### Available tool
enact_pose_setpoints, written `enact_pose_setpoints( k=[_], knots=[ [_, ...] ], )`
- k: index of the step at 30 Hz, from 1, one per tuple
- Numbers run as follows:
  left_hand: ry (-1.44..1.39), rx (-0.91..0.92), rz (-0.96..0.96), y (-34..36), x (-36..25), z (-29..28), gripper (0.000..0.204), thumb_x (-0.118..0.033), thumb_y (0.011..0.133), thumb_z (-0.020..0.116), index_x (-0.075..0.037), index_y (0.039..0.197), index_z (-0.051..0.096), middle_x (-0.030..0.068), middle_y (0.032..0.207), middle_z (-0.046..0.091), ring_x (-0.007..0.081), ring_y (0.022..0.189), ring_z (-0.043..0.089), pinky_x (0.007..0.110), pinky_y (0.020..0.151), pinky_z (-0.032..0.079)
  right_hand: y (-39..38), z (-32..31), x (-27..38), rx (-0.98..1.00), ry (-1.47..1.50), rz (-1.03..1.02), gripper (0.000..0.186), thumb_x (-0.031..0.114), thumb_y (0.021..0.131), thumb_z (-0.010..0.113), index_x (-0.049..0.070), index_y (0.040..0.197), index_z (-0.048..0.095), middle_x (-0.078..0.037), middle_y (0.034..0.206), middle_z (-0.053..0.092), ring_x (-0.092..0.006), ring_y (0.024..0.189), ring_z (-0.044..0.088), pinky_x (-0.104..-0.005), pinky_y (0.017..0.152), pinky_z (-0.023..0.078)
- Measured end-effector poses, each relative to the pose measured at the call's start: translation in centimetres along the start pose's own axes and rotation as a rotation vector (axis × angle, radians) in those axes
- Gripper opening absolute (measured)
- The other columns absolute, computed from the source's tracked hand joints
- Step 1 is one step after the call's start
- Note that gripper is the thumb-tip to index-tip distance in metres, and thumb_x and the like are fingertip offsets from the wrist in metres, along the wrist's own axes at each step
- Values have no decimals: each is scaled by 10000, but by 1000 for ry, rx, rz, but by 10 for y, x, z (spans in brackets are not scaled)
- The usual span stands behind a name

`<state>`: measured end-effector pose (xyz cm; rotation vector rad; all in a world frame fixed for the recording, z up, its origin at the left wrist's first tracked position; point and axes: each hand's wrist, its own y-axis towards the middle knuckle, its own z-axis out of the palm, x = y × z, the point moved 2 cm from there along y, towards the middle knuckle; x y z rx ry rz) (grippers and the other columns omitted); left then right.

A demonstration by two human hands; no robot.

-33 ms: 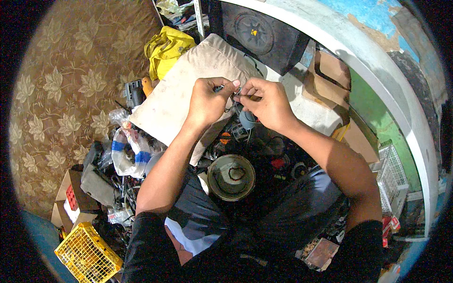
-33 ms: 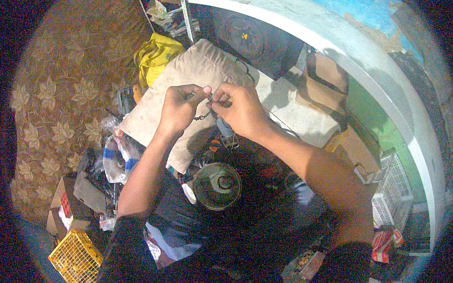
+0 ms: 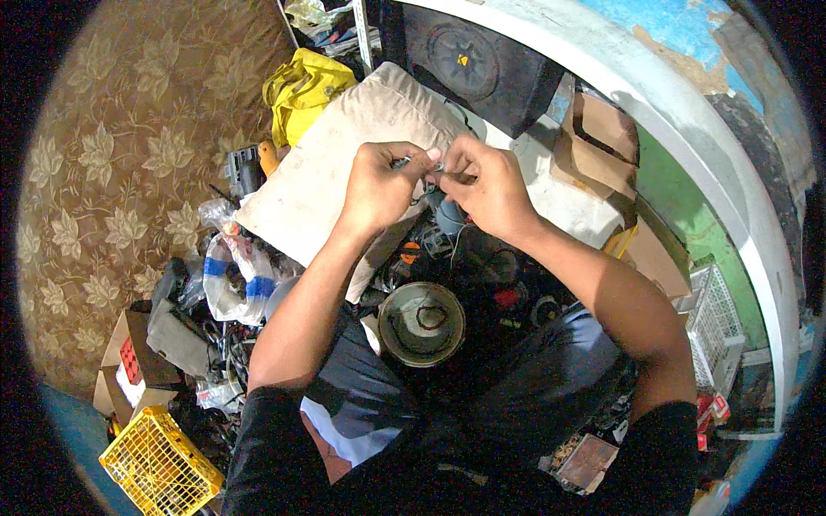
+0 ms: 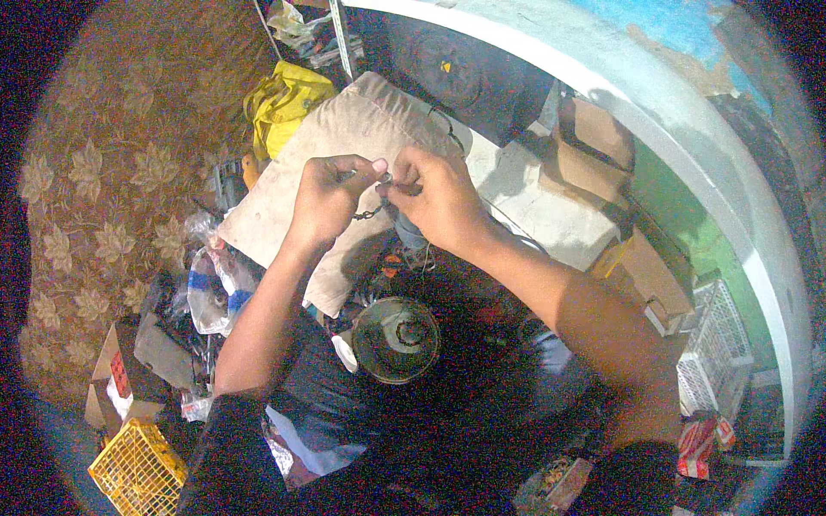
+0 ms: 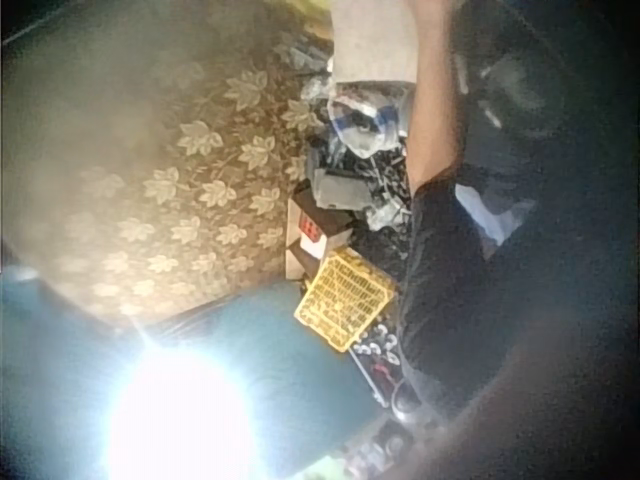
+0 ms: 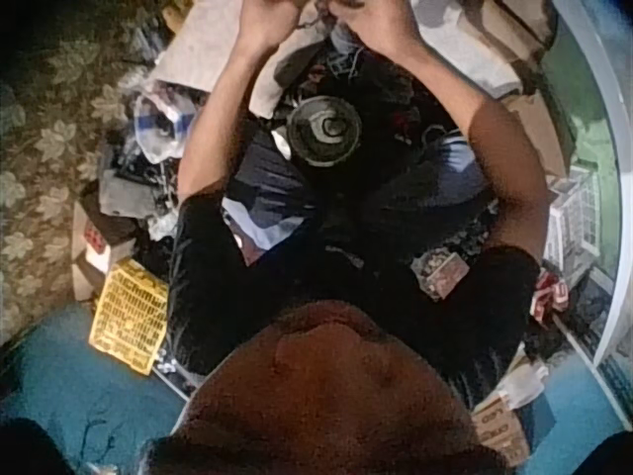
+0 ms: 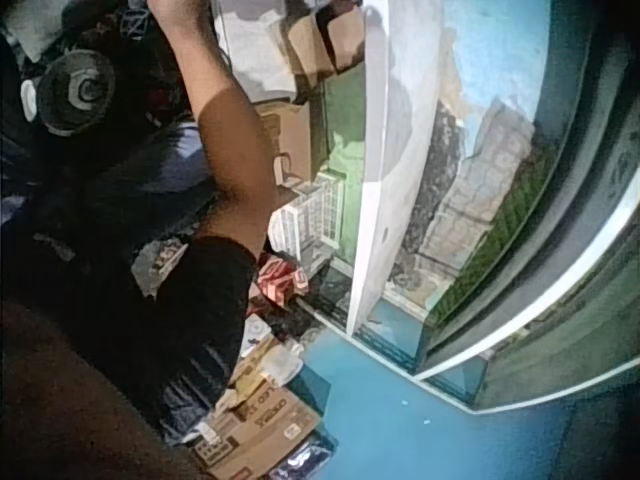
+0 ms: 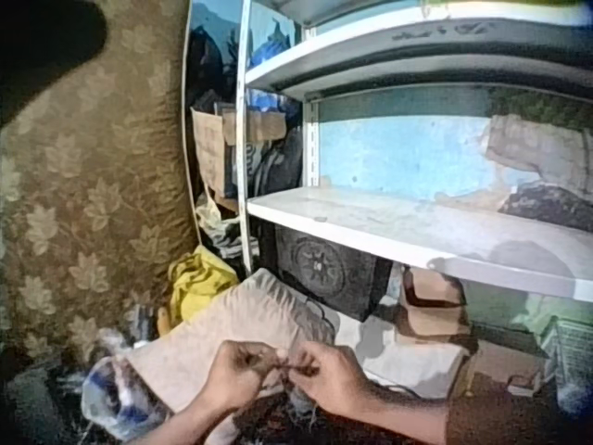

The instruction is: The person sits on the floor and works on a small electronic component, likely a cable or connector. They use their hands to strip the insulation from the wires and twist the exposed strands together. The task involves repetitive manipulation of the wires to prepare them for connection.

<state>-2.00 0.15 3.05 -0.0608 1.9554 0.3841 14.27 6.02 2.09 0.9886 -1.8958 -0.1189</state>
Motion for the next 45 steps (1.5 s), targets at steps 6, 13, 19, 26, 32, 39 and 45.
enact_pose_setpoints(
  k=[6, 13, 19, 26, 32, 39, 45],
  knots=[
    [-69, 23, 126, -5, -9, 4, 231, -194, 930, 712, 21, 866, 765, 68, 706, 702, 91, 626, 561, 282, 597, 455, 7, -6, 4, -90, -61, -163, 211, 61, 783, 762, -15, 947, 653, -199, 866, 680, -386, 834, 688, -446, 751, 536],
    [-5, -38, 107, -4, -11, -10, 222, -208, 910, 736, 1, 845, 773, 62, 655, 696, 88, 586, 564, 291, 578, 459, 10, -8, 3, -6, 70, 2, 137, 78, 829, 757, -24, 873, 677, -174, 762, 705, -248, 746, 716, -355, 657, 535],
    [-98, -123, -34, 0, -1, -36, 273, -253, 924, 726, -3, 818, 757, 1, 608, 589, 65, 531, 443, 269, 493, 335, 12, -26, -12, 37, 469, 294, 184, 125, 949, 689, -6, 858, 597, -71, 750, 651, -151, 735, 677, -295, 677, 598],
    [-116, -113, -18, 3, -3, -30, 267, -221, 915, 739, 13, 785, 749, 24, 635, 650, 68, 553, 476, 275, 523, 385, 6, -25, -30, 55, 239, 152, 164, 130, 906, 737, -4, 980, 679, -83, 882, 704, -120, 762, 677, -287, 709, 566],
    [-33, -70, -12, 0, -4, -24, 289, -253, 920, 727, 14, 812, 752, 25, 648, 646, 79, 573, 495, 276, 534, 381, 10, 0, 0, 236, 275, 40, 212, 71, 890, 750, -3, 1060, 648, -44, 943, 692, -73, 883, 637, -248, 785, 519],
    [-52, -16, 51, -4, -5, -2, 247, -200, 921, 724, 17, 807, 759, 52, 635, 678, 71, 589, 547, 279, 551, 438, 7, 2, -6, 157, 172, 89, 196, 27, 861, 762, -7, 973, 605, -39, 856, 676, -60, 778, 614, -267, 667, 501],
    [49, 9, 107, -10, -13, -1, 275, -223, 925, 720, 27, 814, 750, 60, 650, 665, 88, 598, 537, 292, 565, 430, 7, 0, -1, 88, 47, 88, 157, 61, 864, 744, -17, 957, 643, -84, 763, 670, -146, 652, 661, -328, 569, 516]
  ],
)
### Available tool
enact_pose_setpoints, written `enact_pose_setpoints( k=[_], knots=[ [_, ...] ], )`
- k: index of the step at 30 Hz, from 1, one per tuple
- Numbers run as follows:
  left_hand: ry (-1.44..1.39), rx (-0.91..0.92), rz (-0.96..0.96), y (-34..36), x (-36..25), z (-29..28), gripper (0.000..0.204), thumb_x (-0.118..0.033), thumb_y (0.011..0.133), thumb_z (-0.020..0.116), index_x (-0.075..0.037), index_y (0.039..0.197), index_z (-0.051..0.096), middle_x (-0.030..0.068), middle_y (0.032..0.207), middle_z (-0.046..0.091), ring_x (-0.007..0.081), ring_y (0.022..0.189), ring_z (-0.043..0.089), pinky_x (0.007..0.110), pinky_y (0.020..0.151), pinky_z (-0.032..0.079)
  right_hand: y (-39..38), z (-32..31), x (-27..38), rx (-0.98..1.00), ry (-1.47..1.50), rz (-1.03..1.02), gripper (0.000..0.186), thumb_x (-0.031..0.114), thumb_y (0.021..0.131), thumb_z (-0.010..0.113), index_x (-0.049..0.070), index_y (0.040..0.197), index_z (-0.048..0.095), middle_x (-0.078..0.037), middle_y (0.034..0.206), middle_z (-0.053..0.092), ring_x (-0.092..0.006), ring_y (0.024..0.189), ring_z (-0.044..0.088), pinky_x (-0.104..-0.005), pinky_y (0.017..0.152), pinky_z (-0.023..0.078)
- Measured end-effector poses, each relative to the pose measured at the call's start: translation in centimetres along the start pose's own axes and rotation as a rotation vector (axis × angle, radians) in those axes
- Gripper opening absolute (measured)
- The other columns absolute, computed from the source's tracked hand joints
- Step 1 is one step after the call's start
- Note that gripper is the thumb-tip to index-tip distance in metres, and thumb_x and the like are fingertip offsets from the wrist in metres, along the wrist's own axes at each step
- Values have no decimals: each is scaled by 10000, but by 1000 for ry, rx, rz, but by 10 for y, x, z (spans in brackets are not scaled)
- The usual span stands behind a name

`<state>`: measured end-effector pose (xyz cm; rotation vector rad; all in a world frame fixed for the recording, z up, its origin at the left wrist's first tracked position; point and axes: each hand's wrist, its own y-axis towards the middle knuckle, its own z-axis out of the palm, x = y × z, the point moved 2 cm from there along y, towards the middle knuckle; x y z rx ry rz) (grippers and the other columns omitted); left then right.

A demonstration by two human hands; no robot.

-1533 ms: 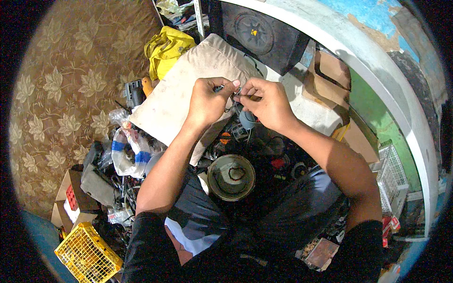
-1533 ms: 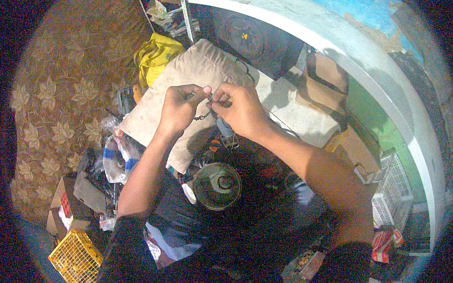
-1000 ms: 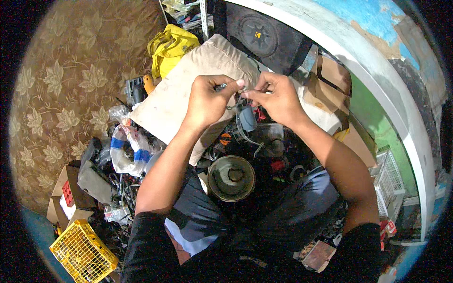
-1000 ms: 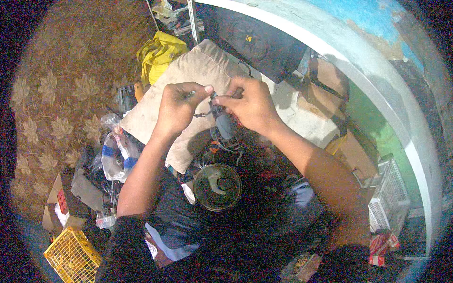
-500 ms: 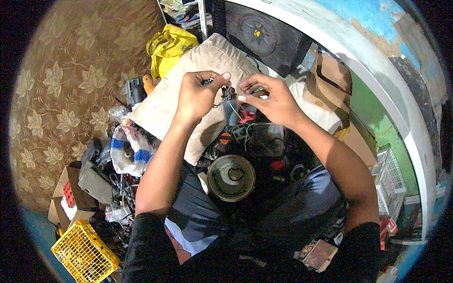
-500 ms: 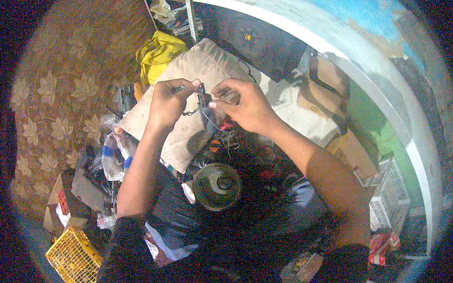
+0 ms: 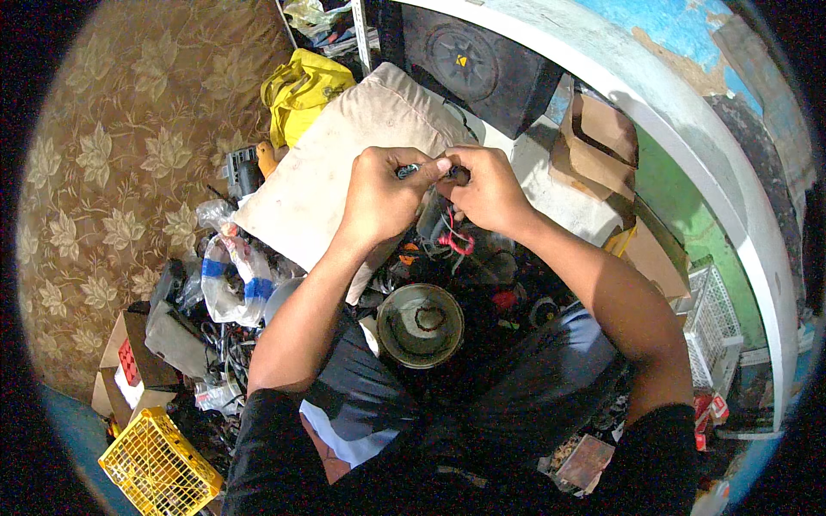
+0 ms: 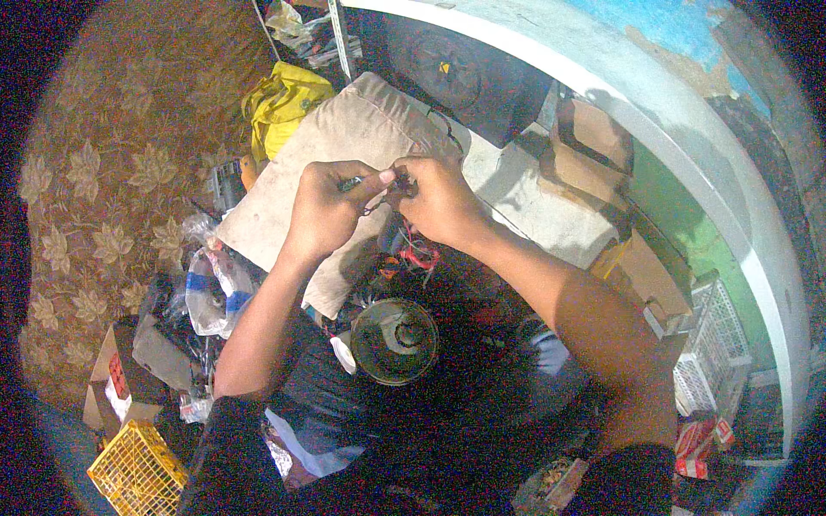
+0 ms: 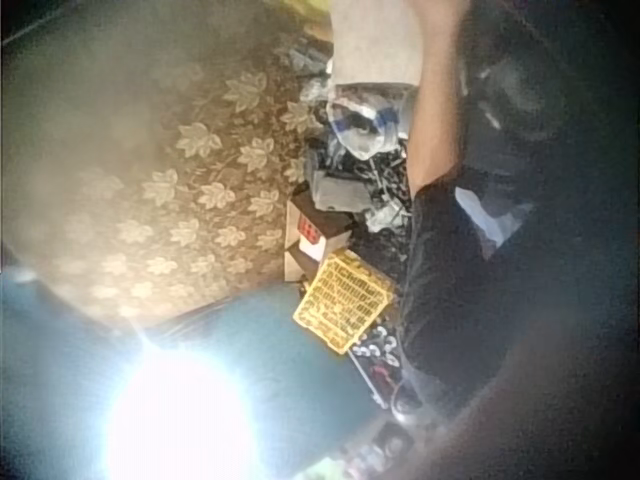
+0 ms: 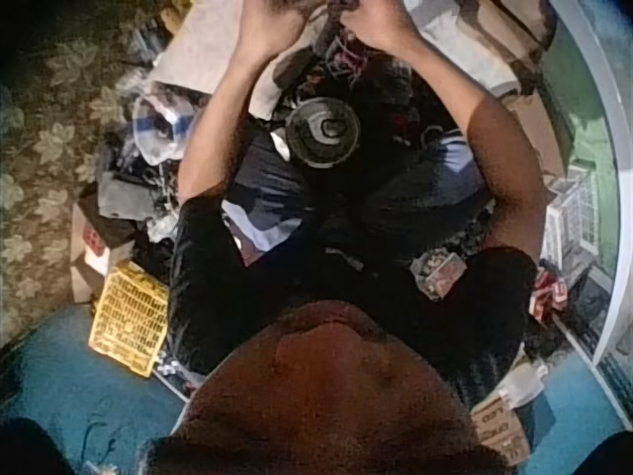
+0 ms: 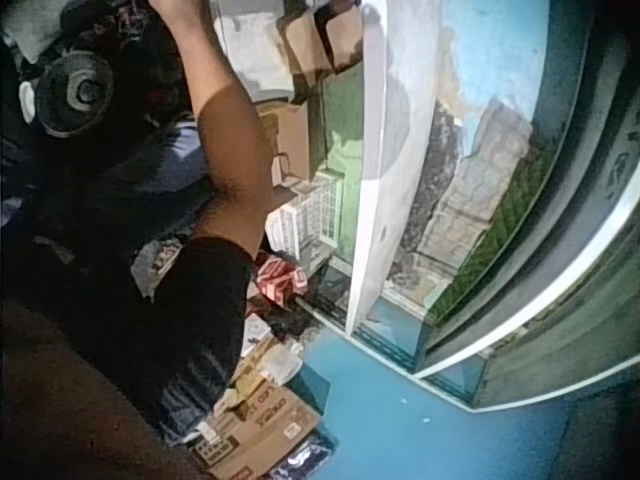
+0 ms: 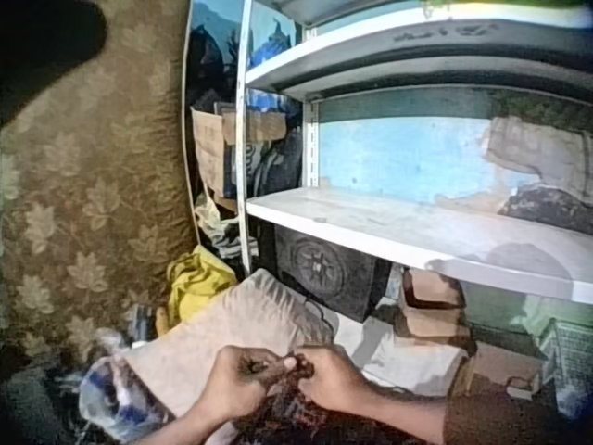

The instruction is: The person sits on the floor and works on a small electronic component, likely a cable or connector. They use their hands to strip the insulation from the wires and twist the exposed strands together. The task involves repetitive manipulation of the wires to prepare them for connection.

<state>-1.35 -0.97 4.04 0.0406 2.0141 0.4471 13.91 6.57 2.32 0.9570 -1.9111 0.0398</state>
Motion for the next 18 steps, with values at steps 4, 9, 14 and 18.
enact_pose_setpoints(
  k=[4, 9, 14, 18],
  knots=[
    [1, -12, -100, 5, 1, -10, 248, -223, 913, 737, 8, 828, 766, 74, 628, 679, 82, 584, 551, 300, 567, 453, 0, -2, -7, 102, 297, 197, 147, 107, 898, 736, 5, 897, 630, -56, 653, 633, -119, 499, 613, -283, 418, 487],
    [-76, 70, -89, 2, -5, -12, 256, -219, 928, 728, 11, 820, 763, 51, 660, 688, 78, 610, 540, 292, 596, 457, 0, -3, -6, 112, 398, 182, 240, 127, 891, 757, 14, 840, 552, -69, 709, 633, -139, 550, 637, -283, 408, 500],
    [-134, 23, -60, 4, 9, -8, 280, -260, 921, 734, -8, 802, 761, 20, 614, 631, 72, 525, 463, 268, 481, 340, -2, -3, -4, 230, 364, 204, 239, 167, 922, 733, 12, 867, 559, -66, 743, 638, -147, 595, 649, -301, 475, 550],
    [-92, 40, -33, 6, 12, -9, 291, -260, 922, 731, 6, 808, 760, 35, 632, 652, 100, 539, 499, 295, 506, 376, -3, -13, -11, 402, 593, 334, 237, 241, 973, 676, 14, 1028, 640, -63, 859, 662, -155, 773, 671, -318, 630, 581]
  ],
)
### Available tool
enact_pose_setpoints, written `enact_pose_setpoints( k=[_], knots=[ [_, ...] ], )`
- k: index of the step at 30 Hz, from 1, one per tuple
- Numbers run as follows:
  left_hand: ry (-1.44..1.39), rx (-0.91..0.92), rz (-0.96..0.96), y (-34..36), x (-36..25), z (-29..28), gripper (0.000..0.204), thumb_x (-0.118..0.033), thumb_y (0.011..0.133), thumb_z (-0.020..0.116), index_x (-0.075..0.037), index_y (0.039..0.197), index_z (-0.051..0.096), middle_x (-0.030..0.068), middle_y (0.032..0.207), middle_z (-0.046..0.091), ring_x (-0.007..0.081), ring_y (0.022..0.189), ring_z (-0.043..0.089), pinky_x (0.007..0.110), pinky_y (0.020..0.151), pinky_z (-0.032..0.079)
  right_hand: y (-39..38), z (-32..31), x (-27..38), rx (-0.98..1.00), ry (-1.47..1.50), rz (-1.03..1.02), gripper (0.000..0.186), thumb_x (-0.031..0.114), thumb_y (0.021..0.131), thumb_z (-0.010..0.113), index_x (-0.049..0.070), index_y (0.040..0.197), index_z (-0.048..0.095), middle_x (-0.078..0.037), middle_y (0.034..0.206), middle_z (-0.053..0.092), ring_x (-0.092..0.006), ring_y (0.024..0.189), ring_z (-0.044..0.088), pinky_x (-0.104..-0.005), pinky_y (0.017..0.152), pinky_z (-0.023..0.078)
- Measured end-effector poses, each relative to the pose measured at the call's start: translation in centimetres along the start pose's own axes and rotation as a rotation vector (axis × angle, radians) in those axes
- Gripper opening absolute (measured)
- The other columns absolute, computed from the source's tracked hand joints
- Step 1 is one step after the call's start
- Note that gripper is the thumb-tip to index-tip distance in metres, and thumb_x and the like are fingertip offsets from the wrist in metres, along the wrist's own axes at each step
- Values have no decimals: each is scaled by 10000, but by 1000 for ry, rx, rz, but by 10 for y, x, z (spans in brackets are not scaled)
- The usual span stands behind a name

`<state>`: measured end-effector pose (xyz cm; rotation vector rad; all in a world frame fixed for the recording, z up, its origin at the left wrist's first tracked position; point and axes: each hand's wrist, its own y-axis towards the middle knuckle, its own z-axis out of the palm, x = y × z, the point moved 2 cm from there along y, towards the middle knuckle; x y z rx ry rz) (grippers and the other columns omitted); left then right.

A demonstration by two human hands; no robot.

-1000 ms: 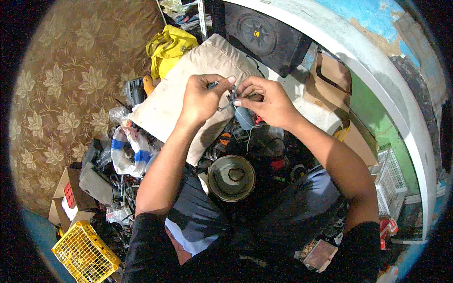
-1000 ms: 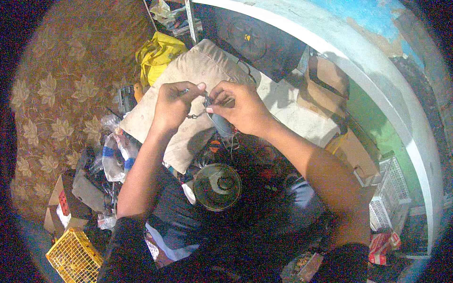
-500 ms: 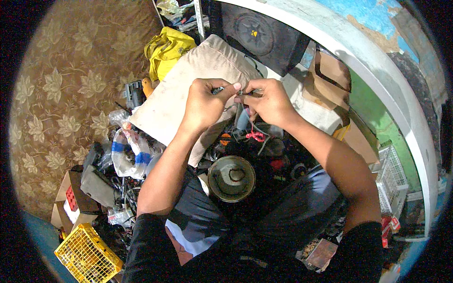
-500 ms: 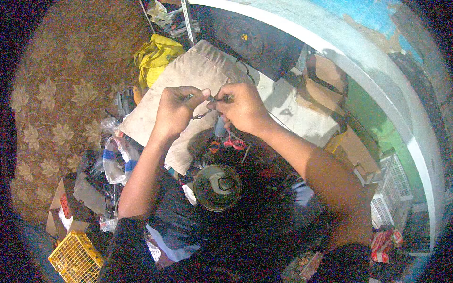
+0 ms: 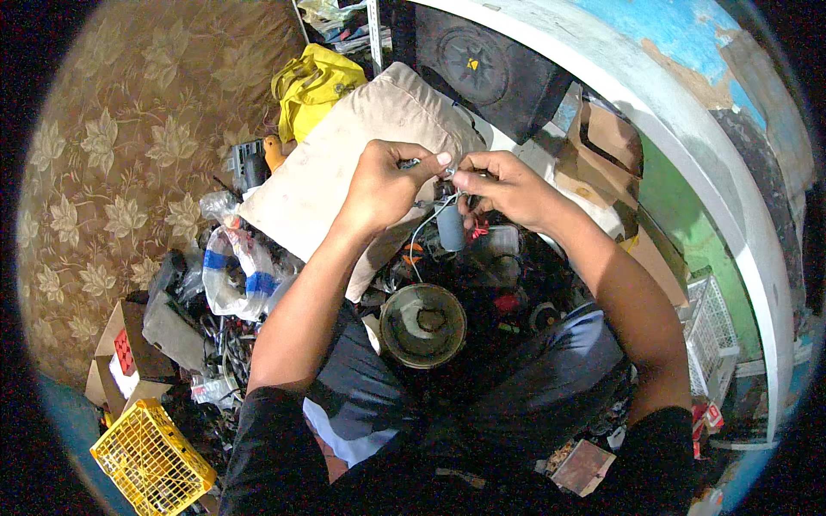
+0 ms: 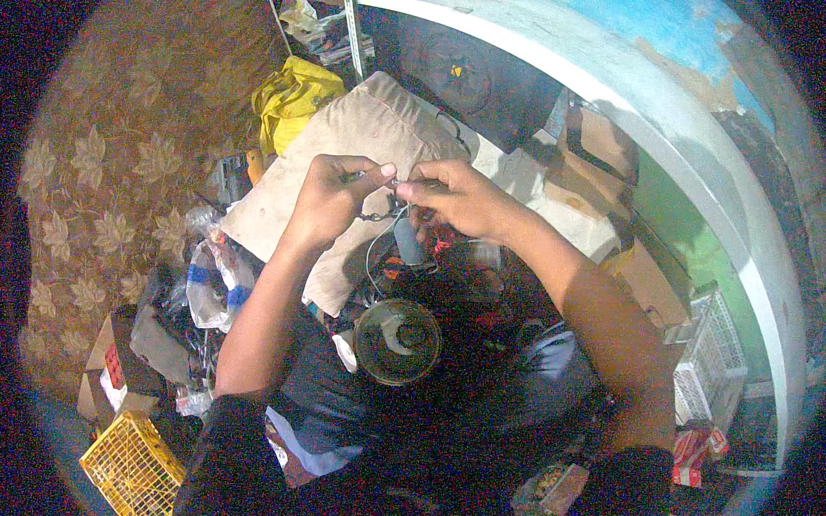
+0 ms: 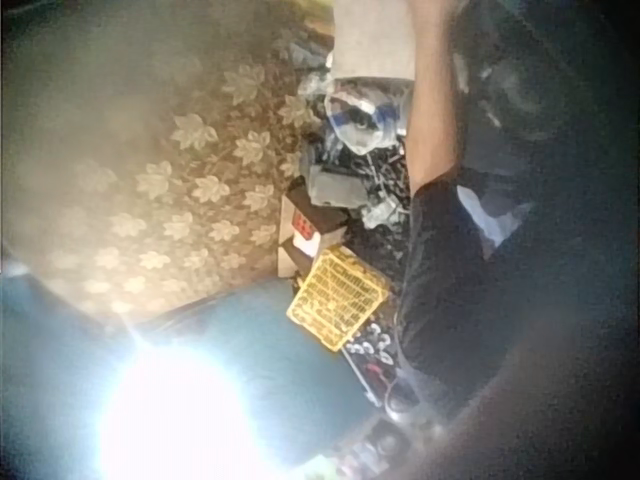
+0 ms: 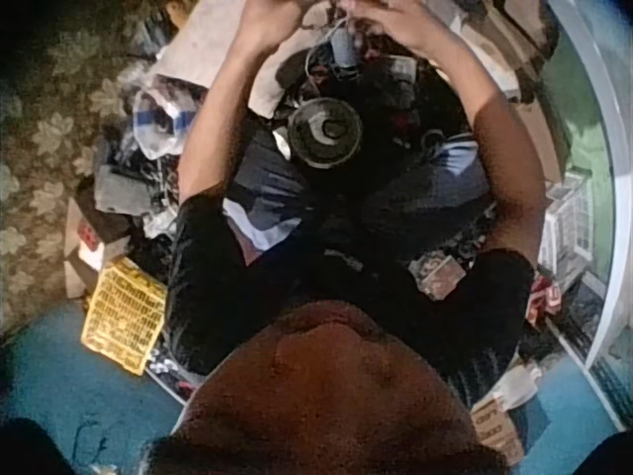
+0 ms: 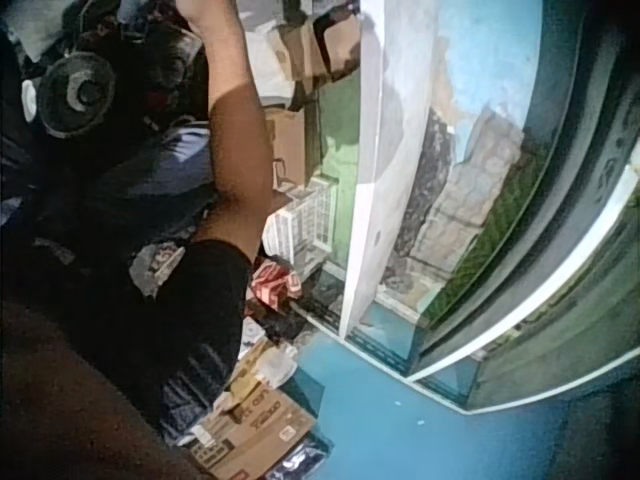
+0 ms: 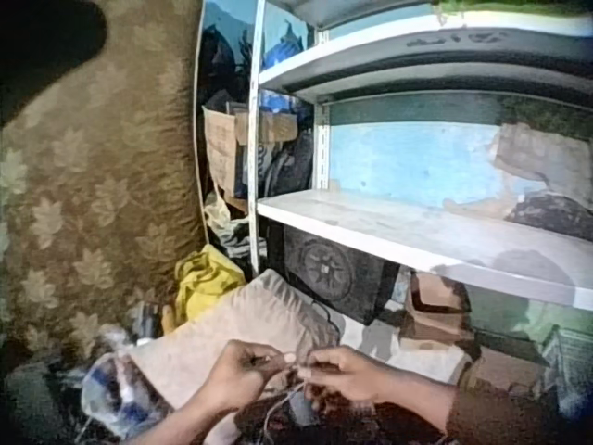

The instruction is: The person sits on the floor and works on a small electronic component, likely a cable or connector. They use their hands to strip the insulation from the wires and twist the exposed strands together. The task involves repetitive manipulation of the wires to prepare them for connection.

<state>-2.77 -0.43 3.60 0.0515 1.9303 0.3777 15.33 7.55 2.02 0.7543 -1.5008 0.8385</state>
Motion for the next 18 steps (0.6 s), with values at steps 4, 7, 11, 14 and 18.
enact_pose_setpoints(
  k=[4, 7, 11, 14, 18],
  knots=[
    [135, -68, 64, 2, 4, 1, 283, -252, 914, 732, 13, 819, 762, 67, 645, 672, 123, 564, 555, 313, 554, 437, 0, -10, -6, 60, 193, 13, 251, 230, 985, 643, 8, 1095, 681, -65, 999, 677, -160, 931, 659, -332, 786, 560],
    [172, -186, 73, 11, 26, -16, 265, -239, 882, 753, 16, 810, 763, 145, 638, 689, 158, 564, 636, 324, 579, 494, -4, -8, 8, -24, 116, -73, 222, 215, 994, 612, 1, 980, 673, -95, 1017, 685, -211, 948, 676, -376, 830, 548],
    [146, -149, -16, 14, 25, -13, 271, -239, 892, 739, 17, 806, 760, 132, 657, 695, 149, 577, 619, 320, 579, 481, -6, -25, 3, -69, 202, -92, 219, 243, 987, 635, 28, 1014, 664, -80, 960, 701, -173, 911, 678, -334, 807, 555],
    [193, -138, -30, 13, 33, -17, 298, -250, 926, 705, 23, 818, 754, 91, 693, 700, 118, 623, 574, 310, 587, 450, -2, -9, 1, -47, -55, -108, 187, 237, 989, 640, 60, 1046, 655, -66, 939, 702, -168, 898, 680, -329, 793, 559],
    [164, -115, -12, 13, 18, -12, 311, -265, 930, 702, 21, 817, 754, 77, 668, 683, 113, 594, 560, 315, 567, 443, 9, 6, -8, -247, -290, -369, 174, 135, 953, 673, 17, 1076, 636, -54, 903, 704, -119, 783, 672, -307, 702, 560]
  ],
)
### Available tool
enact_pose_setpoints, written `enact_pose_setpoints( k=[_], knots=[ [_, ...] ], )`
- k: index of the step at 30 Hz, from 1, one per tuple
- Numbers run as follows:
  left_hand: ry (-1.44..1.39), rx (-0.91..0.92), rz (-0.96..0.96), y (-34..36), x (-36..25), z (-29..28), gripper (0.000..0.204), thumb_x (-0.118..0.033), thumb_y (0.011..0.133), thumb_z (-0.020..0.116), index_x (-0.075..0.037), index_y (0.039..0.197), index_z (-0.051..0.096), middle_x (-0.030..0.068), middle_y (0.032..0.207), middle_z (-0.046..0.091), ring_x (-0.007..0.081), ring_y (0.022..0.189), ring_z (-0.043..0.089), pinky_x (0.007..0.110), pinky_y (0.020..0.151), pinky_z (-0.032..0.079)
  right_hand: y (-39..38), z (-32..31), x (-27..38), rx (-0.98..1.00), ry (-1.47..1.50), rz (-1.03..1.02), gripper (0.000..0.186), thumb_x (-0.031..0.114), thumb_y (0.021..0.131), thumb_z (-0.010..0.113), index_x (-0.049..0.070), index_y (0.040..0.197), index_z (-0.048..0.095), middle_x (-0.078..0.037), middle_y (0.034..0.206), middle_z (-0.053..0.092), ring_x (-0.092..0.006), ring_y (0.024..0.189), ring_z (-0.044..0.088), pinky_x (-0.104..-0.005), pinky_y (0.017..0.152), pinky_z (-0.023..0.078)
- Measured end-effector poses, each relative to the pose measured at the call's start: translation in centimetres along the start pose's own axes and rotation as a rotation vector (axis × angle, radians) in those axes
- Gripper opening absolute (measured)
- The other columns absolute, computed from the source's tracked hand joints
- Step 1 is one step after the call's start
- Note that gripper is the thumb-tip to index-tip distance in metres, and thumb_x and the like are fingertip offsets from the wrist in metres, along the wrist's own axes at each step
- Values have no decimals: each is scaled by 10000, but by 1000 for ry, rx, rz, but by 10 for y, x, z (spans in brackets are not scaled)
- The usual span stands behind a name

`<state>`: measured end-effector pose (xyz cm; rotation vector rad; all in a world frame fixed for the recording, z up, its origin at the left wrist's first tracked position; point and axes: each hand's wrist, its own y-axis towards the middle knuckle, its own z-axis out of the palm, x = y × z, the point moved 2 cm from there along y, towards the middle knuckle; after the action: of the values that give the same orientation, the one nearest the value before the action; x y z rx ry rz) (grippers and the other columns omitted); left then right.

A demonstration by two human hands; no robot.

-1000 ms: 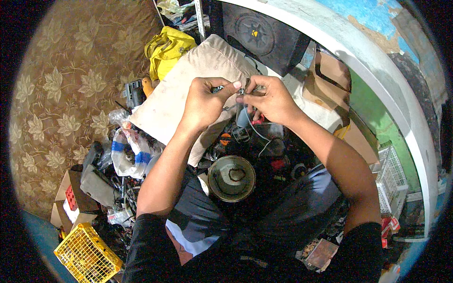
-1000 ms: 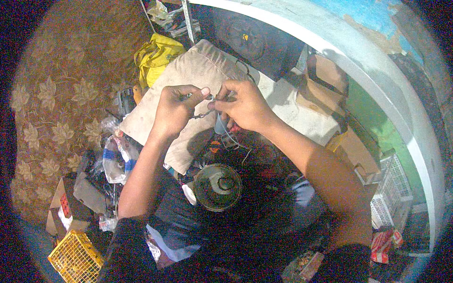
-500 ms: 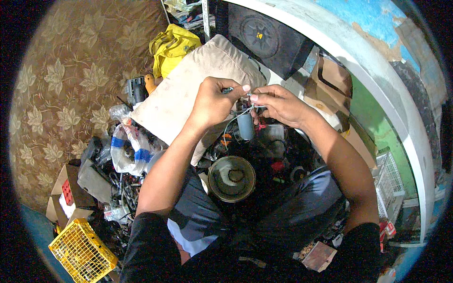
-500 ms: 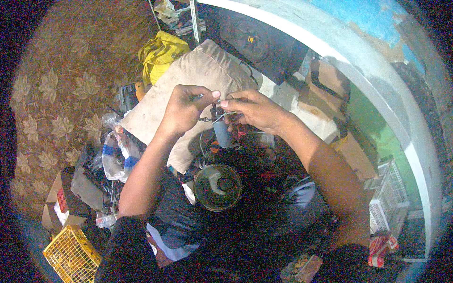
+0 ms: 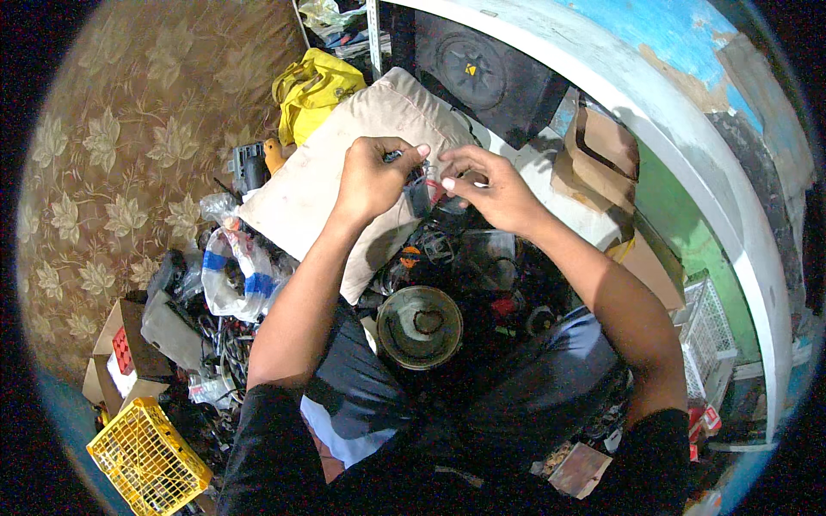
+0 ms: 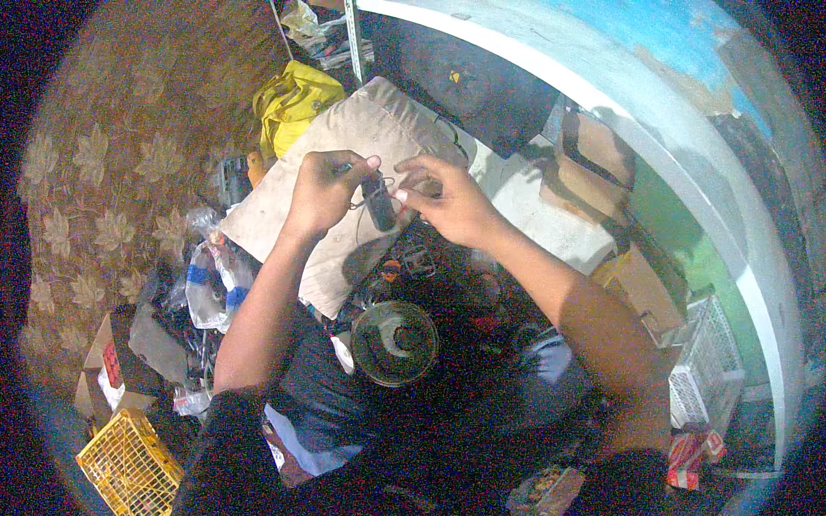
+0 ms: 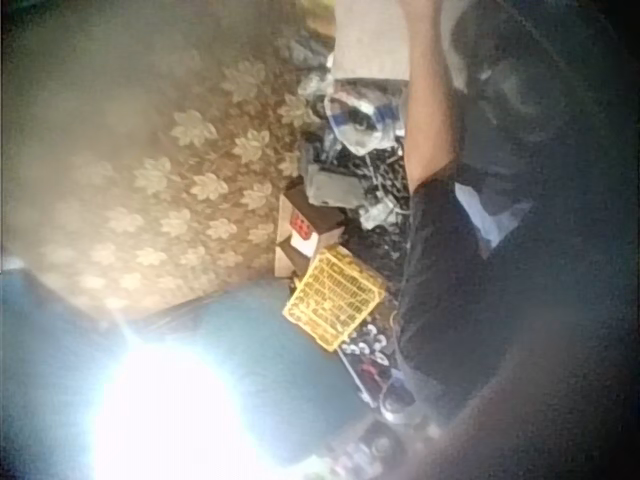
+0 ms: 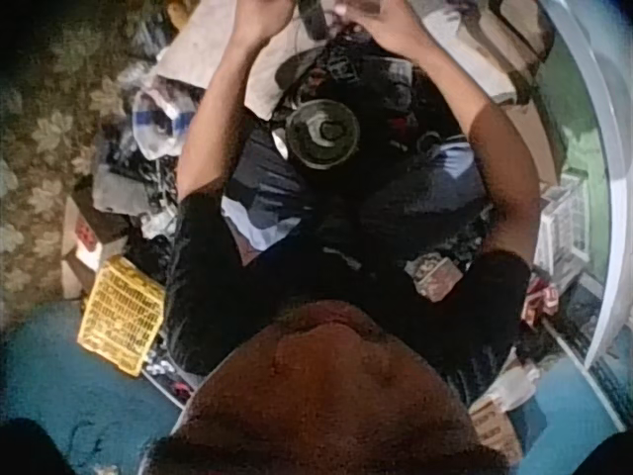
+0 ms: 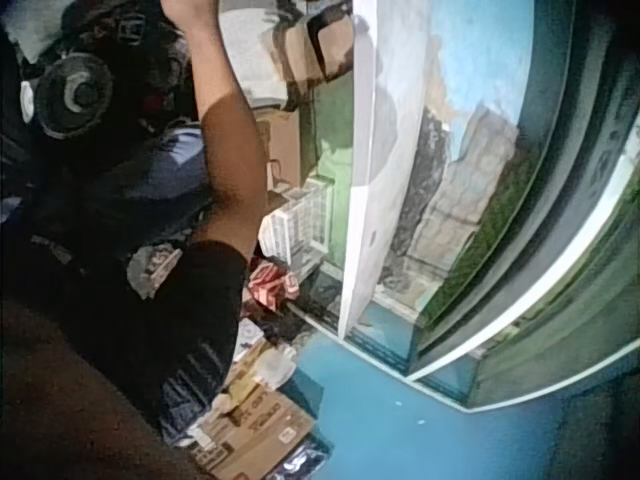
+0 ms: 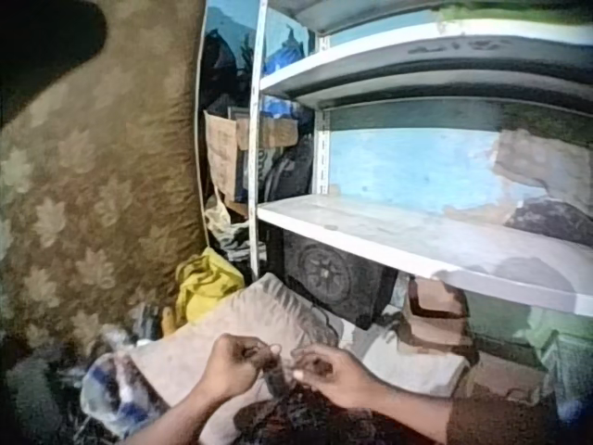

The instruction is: The person sits on the floor and works on a small electronic component, likely a cable or connector. They use their hands to strip the insulation from the wires and twist the exposed strands together. The task involves repetitive manipulation of the wires to prepare them for connection.

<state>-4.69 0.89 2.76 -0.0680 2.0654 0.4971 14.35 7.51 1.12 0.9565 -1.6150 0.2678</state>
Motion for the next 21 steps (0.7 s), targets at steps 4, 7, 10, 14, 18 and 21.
enact_pose_setpoints(
  k=[4, 7, 10, 14, 18, 21],
  knots=[
    [-10, 29, 40, -5, -11, 6, 316, -275, 931, 702, 16, 821, 757, 66, 644, 663, 109, 582, 553, 306, 542, 431, 3, -2, -12, 61, -136, 58, 160, 117, 951, 667, 9, 1068, 649, -62, 840, 700, -129, 699, 662, -314, 661, 551],
    [-6, 49, -23, -6, -9, 3, 313, -276, 930, 704, 14, 825, 760, 67, 644, 663, 116, 582, 557, 310, 549, 436, 4, -7, -8, 76, -98, 113, 173, 146, 957, 656, -1, 1046, 672, -82, 869, 705, -166, 771, 681, -324, 682, 556],
    [-27, 13, -20, -3, -7, 3, 292, -264, 914, 716, 10, 826, 762, 101, 647, 676, 143, 575, 579, 330, 574, 463, 0, -18, -9, 16, 541, 352, 221, 202, 948, 660, -15, 980, 689, -99, 921, 703, -192, 931, 679, -350, 769, 564],
    [61, -131, 85, 10, 26, -3, 245, -237, 892, 726, -6, 824, 769, 154, 639, 683, 183, 579, 635, 342, 598, 491, 4, -47, -16, -32, 799, 239, 239, 241, 942, 615, 26, 932, 719, -59, 870, 653, -206, 920, 620, -455, 1005, 481],
    [30, 21, -77, 12, 27, -12, 241, -231, 907, 718, 3, 880, 768, 141, 703, 717, 185, 625, 656, 345, 632, 507, -3, -75, 0, 22, -173, 176, 261, 217, 946, 592, 58, 740, 616, -70, 886, 665, -222, 1017, 633, -361, 1001, 416],
    [33, 97, 2, 11, 35, -12, 234, -235, 905, 725, -7, 926, 772, 153, 758, 729, 193, 676, 674, 352, 668, 519, -2, -74, 7, -93, 157, 126, 243, 236, 959, 612, 54, 798, 609, -60, 878, 691, -169, 856, 612, -298, 854, 437]
  ],
)
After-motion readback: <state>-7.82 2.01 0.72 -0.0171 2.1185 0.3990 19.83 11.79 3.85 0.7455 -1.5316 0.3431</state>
